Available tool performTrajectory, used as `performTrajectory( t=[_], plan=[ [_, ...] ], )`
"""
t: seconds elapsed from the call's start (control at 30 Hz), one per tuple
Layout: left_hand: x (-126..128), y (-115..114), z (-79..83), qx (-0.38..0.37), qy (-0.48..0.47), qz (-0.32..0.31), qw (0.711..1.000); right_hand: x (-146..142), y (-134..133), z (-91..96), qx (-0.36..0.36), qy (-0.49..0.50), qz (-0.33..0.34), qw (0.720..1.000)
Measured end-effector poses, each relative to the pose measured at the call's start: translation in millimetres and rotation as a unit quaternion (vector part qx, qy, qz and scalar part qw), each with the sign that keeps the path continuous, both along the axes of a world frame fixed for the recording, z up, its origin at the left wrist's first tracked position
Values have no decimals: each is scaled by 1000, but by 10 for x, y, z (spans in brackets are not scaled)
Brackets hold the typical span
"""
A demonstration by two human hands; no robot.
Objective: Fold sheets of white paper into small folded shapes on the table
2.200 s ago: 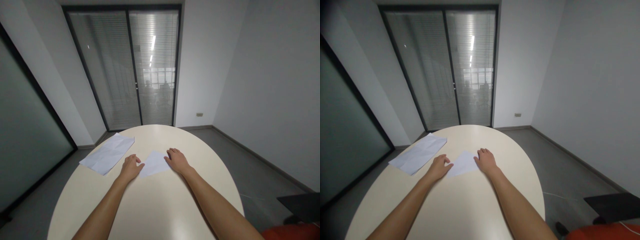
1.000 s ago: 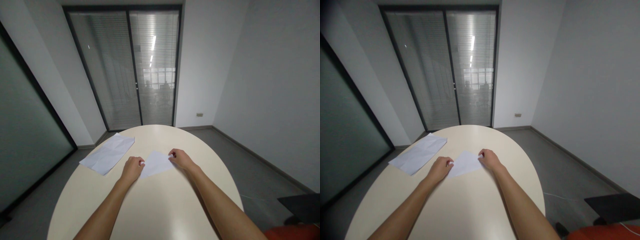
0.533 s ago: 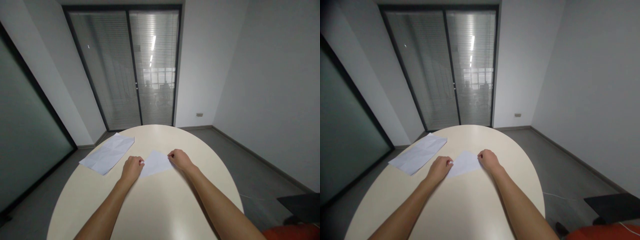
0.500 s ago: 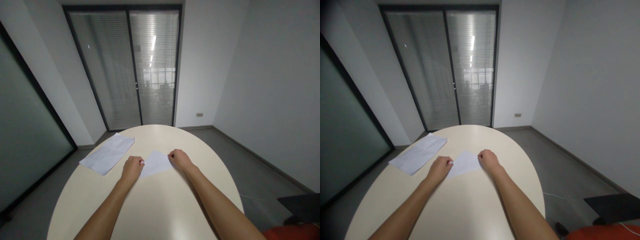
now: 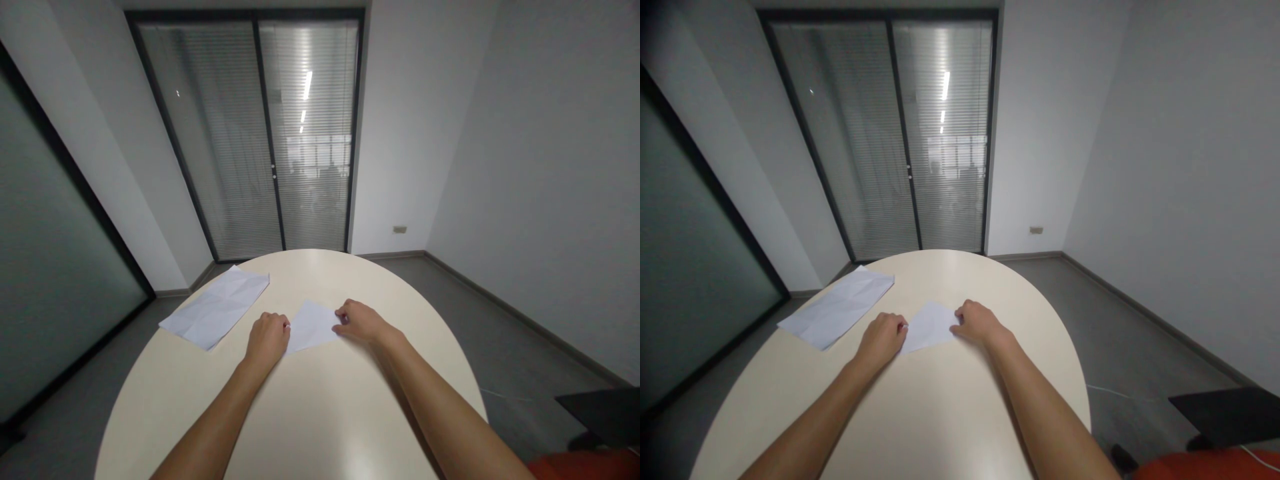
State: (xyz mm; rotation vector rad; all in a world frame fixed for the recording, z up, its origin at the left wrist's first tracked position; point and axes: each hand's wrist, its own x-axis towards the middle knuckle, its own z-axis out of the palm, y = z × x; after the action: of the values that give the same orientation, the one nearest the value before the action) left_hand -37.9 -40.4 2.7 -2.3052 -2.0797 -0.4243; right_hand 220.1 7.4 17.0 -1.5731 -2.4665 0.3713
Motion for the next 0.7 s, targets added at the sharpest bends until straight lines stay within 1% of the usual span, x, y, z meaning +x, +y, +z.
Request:
performTrajectory(
  t=[0.1,0.23,0.43,0.57,0.7],
  plan=[
    [22,-8,-4,-6,15,1,1000,20,25,-36,4,9,9,1000],
    [46,-5,5,-1,48,-3,999,-34,17,-75,26,23,22,999],
    [43,7,16,11,106,-18,994,-148,-46,-77,53,6,6,999],
    [59,-8,22,7,118,-18,993,-175,-66,-74,57,0,-7,998],
    [89,-22,7,9,107,-22,994,-191,-68,-87,62,-2,-14,998]
  ],
)
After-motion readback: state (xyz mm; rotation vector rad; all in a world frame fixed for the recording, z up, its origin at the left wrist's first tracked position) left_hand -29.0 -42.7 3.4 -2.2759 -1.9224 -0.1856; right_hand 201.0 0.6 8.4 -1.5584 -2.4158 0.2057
